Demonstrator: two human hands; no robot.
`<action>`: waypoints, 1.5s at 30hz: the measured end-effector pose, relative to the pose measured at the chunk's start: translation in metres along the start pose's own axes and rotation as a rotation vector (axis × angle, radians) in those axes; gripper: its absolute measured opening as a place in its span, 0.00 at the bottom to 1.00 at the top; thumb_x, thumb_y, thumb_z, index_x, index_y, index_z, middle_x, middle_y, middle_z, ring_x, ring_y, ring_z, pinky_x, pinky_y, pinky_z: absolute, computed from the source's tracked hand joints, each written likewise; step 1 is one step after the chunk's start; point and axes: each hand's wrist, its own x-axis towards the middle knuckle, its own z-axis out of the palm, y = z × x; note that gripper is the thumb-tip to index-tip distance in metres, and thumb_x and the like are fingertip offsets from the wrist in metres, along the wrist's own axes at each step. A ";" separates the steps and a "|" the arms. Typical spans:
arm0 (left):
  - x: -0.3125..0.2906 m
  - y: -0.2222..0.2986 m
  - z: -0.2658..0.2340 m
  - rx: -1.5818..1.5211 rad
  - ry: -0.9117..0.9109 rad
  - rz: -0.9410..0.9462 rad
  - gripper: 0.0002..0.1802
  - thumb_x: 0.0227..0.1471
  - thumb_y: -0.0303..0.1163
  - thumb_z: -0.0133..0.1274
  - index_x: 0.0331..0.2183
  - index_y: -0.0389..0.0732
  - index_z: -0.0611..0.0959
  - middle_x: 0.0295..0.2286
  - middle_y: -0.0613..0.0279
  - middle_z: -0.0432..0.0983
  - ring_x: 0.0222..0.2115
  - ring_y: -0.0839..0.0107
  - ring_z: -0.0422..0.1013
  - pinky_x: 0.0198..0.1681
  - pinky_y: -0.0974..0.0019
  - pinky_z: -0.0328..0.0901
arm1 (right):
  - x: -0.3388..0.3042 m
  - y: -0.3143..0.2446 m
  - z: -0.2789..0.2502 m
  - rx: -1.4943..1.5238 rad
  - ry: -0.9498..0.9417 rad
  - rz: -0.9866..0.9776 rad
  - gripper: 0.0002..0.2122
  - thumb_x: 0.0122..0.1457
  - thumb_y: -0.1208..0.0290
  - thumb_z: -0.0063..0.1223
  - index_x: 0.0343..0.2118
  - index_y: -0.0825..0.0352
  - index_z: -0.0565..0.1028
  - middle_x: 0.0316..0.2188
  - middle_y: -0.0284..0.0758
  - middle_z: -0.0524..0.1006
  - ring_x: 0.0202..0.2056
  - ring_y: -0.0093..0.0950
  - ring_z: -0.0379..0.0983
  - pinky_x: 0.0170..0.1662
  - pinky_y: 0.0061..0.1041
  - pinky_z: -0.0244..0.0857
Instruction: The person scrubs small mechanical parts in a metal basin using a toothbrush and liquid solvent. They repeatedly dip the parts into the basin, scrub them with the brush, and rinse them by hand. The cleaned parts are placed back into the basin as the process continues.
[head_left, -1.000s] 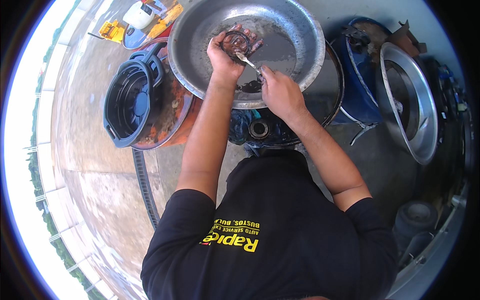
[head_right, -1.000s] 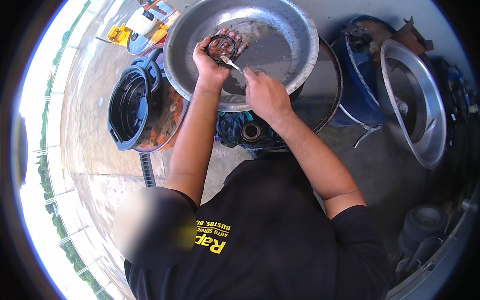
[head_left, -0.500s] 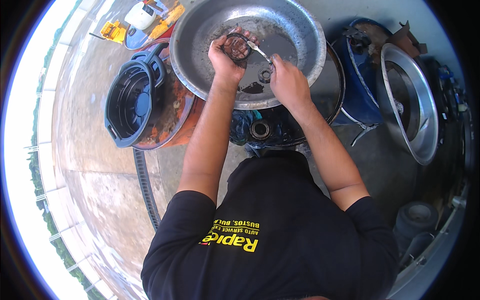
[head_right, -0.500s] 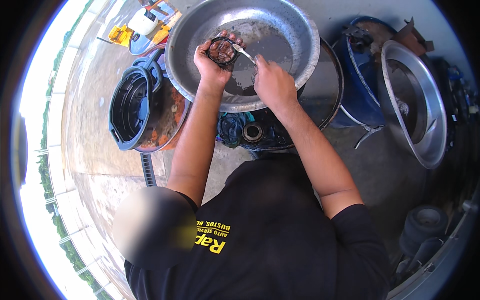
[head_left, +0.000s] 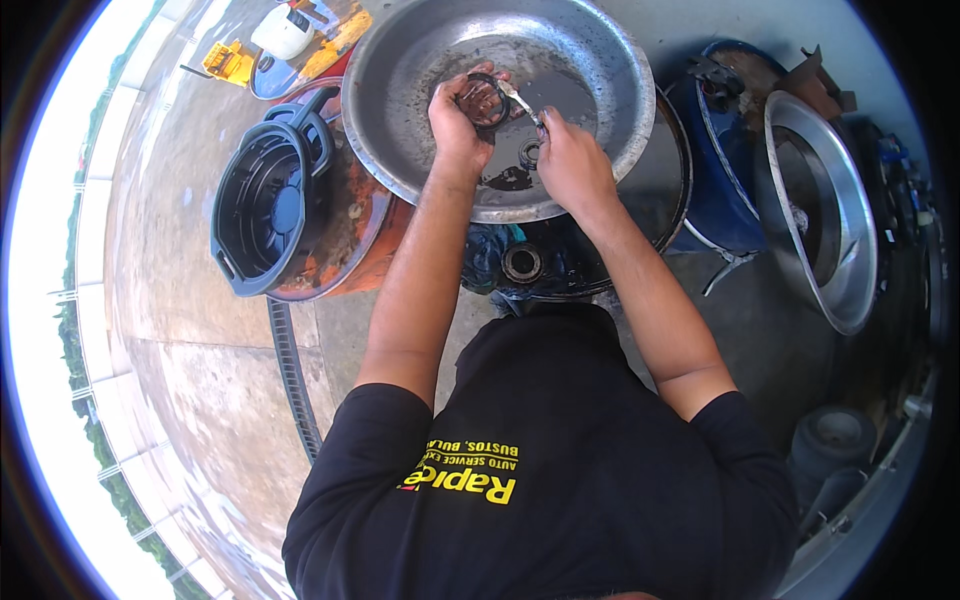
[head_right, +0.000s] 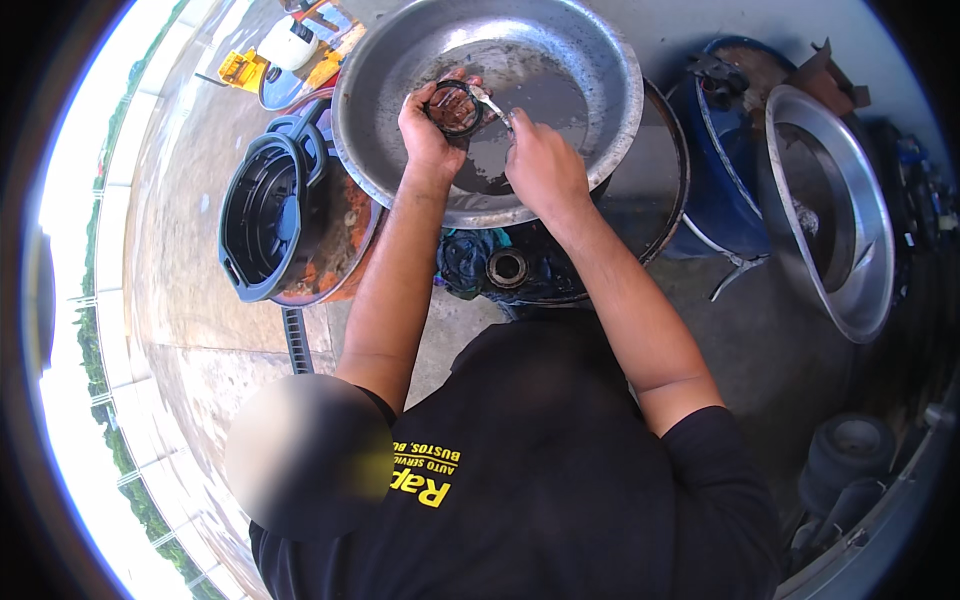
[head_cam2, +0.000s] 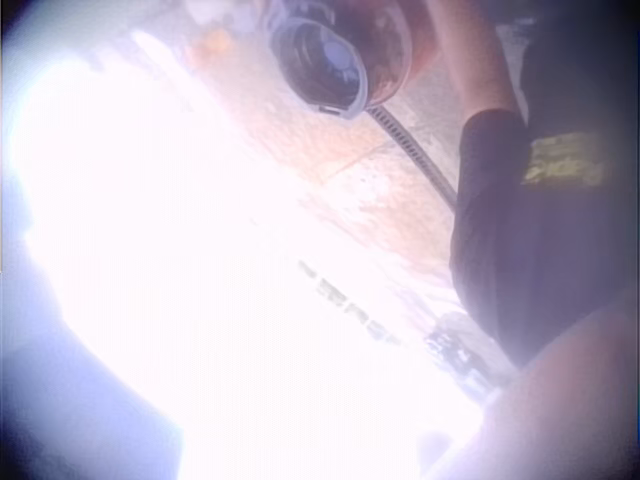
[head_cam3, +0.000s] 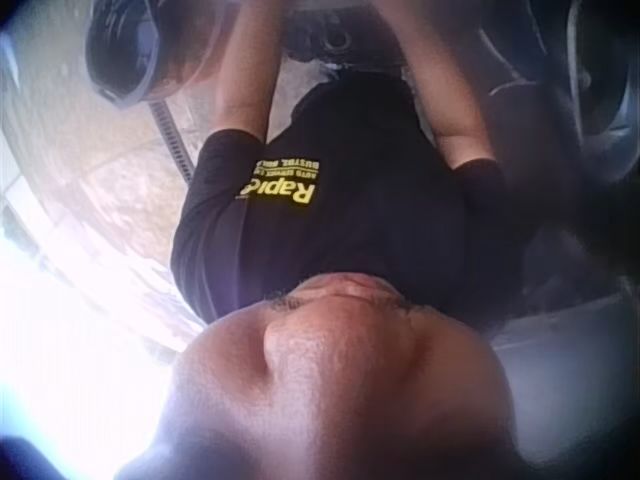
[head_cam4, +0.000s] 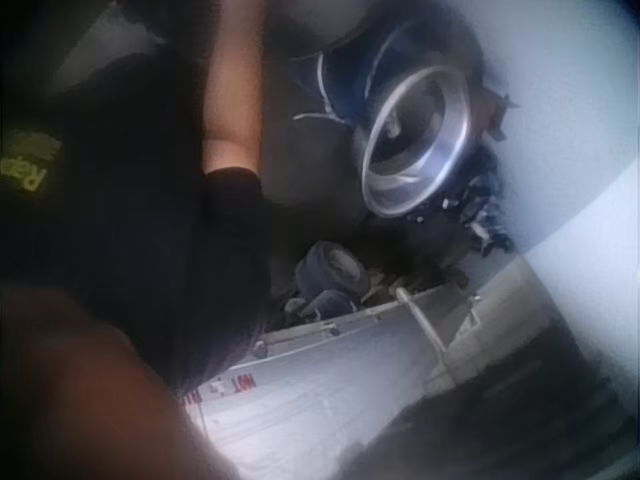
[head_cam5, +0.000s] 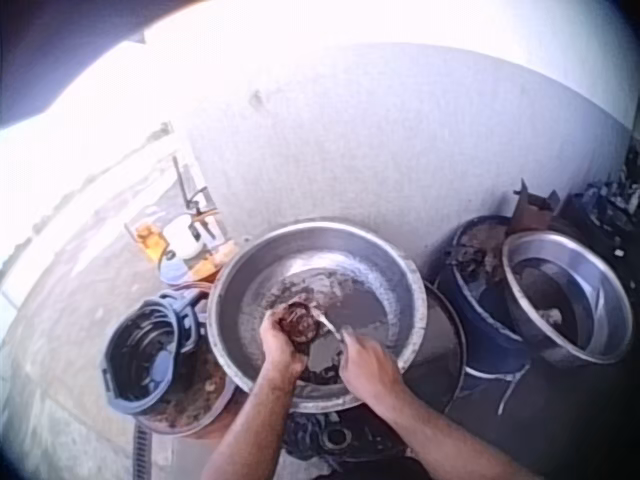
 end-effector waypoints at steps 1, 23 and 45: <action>-0.001 0.000 0.002 0.042 0.009 0.000 0.31 0.65 0.49 0.39 0.52 0.33 0.81 0.43 0.44 0.84 0.42 0.49 0.79 0.49 0.44 0.73 | 0.002 -0.001 0.001 -0.002 0.024 -0.015 0.15 0.65 0.73 0.51 0.54 0.68 0.73 0.36 0.50 0.81 0.38 0.53 0.81 0.41 0.51 0.75; -0.001 0.007 0.008 0.370 -0.110 -0.014 0.31 0.73 0.52 0.36 0.51 0.35 0.82 0.41 0.50 0.85 0.41 0.62 0.82 0.41 0.52 0.78 | 0.003 -0.001 -0.045 -0.375 -0.005 -0.174 0.16 0.62 0.69 0.56 0.52 0.60 0.79 0.37 0.41 0.80 0.33 0.41 0.84 0.35 0.43 0.79; -0.015 0.007 0.009 0.256 -0.104 -0.056 0.38 0.72 0.61 0.37 0.50 0.33 0.81 0.40 0.49 0.85 0.37 0.62 0.82 0.37 0.53 0.79 | 0.002 -0.004 -0.028 -0.126 0.035 -0.021 0.17 0.66 0.69 0.52 0.56 0.66 0.76 0.38 0.47 0.82 0.38 0.49 0.83 0.43 0.48 0.77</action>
